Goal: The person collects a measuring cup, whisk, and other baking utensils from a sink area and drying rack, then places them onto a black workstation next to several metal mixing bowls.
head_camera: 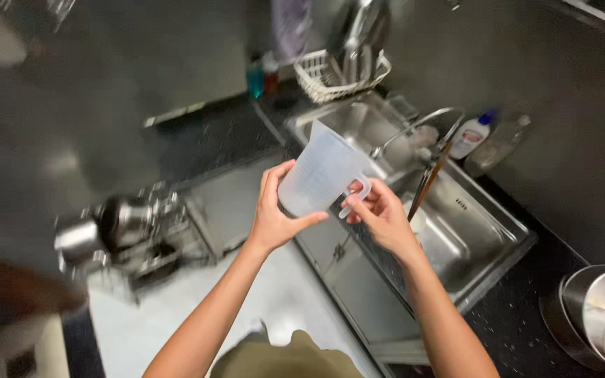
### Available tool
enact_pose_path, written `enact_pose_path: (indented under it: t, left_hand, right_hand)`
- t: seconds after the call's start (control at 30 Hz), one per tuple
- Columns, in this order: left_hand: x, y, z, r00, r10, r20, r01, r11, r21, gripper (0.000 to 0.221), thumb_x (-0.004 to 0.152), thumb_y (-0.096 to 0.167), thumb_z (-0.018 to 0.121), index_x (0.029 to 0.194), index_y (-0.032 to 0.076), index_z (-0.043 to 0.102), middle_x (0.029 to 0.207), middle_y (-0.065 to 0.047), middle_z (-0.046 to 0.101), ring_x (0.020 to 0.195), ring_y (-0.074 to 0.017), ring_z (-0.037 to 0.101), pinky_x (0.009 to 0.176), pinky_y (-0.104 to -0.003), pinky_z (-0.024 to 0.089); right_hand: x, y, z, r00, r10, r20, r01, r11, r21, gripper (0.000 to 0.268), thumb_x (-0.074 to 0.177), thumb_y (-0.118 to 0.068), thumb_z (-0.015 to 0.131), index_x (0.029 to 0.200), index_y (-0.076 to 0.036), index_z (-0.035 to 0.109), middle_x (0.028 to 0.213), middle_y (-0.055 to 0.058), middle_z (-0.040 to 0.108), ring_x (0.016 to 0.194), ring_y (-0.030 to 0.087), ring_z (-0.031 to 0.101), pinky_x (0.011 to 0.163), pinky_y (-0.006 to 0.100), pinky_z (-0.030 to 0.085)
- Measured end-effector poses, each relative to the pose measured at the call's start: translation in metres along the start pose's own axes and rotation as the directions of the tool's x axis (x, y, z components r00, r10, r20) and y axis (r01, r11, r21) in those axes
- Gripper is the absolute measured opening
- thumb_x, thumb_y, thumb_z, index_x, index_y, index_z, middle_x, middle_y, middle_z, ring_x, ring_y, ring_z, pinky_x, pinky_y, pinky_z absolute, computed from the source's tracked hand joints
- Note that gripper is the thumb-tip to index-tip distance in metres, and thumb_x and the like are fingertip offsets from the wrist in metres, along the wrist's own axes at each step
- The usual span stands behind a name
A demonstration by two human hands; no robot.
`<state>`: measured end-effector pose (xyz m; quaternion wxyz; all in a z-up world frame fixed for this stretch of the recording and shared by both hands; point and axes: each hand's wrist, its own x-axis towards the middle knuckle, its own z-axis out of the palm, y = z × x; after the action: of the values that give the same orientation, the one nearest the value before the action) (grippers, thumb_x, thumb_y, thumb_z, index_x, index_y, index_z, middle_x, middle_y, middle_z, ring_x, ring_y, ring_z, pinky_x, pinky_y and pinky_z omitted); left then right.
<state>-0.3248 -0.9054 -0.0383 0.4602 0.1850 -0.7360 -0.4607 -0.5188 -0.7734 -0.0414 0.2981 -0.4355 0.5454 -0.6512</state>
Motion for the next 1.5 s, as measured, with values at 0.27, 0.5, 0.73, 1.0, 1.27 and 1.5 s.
enact_pose_path:
  t: [0.27,0.5,0.73,1.0,1.27,1.5]
  left_hand:
    - [0.139,-0.045,0.015,0.978,0.127,0.165,-0.123,0.992,-0.035,0.102,0.059,0.033,0.101,0.142,0.006,0.048,0.143,-0.014,0.052,0.132,-0.0324,0.053,0.115,-0.046,0.042]
    - [0.175,-0.066,0.058,0.983,0.05,0.179,-0.049,0.999,-0.012,0.105,0.059,0.028,0.1,0.144,0.004,0.042,0.146,-0.016,0.049,0.135,-0.0345,0.053,0.116,-0.051,0.041]
    - [0.184,-0.092,0.11,0.984,0.128,0.124,-0.122,0.991,-0.053,0.103,0.052,0.037,0.1,0.139,0.01,0.052,0.13,-0.02,0.065,0.124,-0.0395,0.062,0.109,-0.05,0.048]
    - [0.188,-0.059,0.135,0.939,0.337,0.066,-0.323,0.932,-0.165,0.093,0.065,0.039,0.096,0.141,0.008,0.054,0.146,-0.015,0.059,0.134,-0.0356,0.057,0.116,-0.05,0.044]
    - [0.192,-0.054,0.139,0.922,0.383,0.052,-0.374,0.918,-0.129,0.093,0.06,0.036,0.101,0.139,0.01,0.059,0.145,-0.01,0.061,0.136,-0.0331,0.056,0.117,-0.049,0.043]
    - [0.193,-0.058,0.122,0.945,0.312,0.102,-0.302,0.948,-0.105,0.102,0.059,0.033,0.101,0.146,0.01,0.053,0.148,-0.008,0.058,0.138,-0.0292,0.054,0.119,-0.043,0.041]
  right_hand:
    - [0.1,0.001,-0.022,0.978,-0.068,-0.198,0.058,0.997,-0.058,0.027,0.091,-0.004,0.074,0.115,0.001,0.064,0.089,0.013,0.072,0.063,0.019,0.075,0.058,0.029,0.063]
    - [0.125,-0.01,-0.039,0.951,-0.077,-0.301,0.013,0.978,-0.209,0.019,0.09,-0.003,0.075,0.108,-0.003,0.072,0.088,0.008,0.073,0.068,0.014,0.069,0.063,0.027,0.062]
    - [0.113,-0.019,-0.065,0.923,-0.211,-0.323,0.043,0.887,-0.459,0.014,0.086,-0.005,0.08,0.1,-0.005,0.076,0.101,0.007,0.073,0.084,0.012,0.067,0.076,0.026,0.061]
    - [0.094,-0.011,-0.09,0.884,-0.271,-0.381,0.085,0.894,-0.439,0.013,0.085,0.008,0.07,0.091,-0.003,0.075,0.109,0.012,0.072,0.096,0.016,0.065,0.084,0.034,0.06]
    - [0.098,0.002,-0.089,0.853,-0.242,-0.461,0.123,0.954,-0.273,0.019,0.087,0.005,0.073,0.105,-0.002,0.073,0.108,0.006,0.069,0.101,0.014,0.065,0.086,0.031,0.061]
    - [0.109,0.01,-0.083,0.87,-0.18,-0.459,0.118,0.98,-0.162,0.028,0.086,0.003,0.077,0.113,-0.003,0.073,0.105,0.004,0.071,0.094,0.014,0.07,0.082,0.03,0.065]
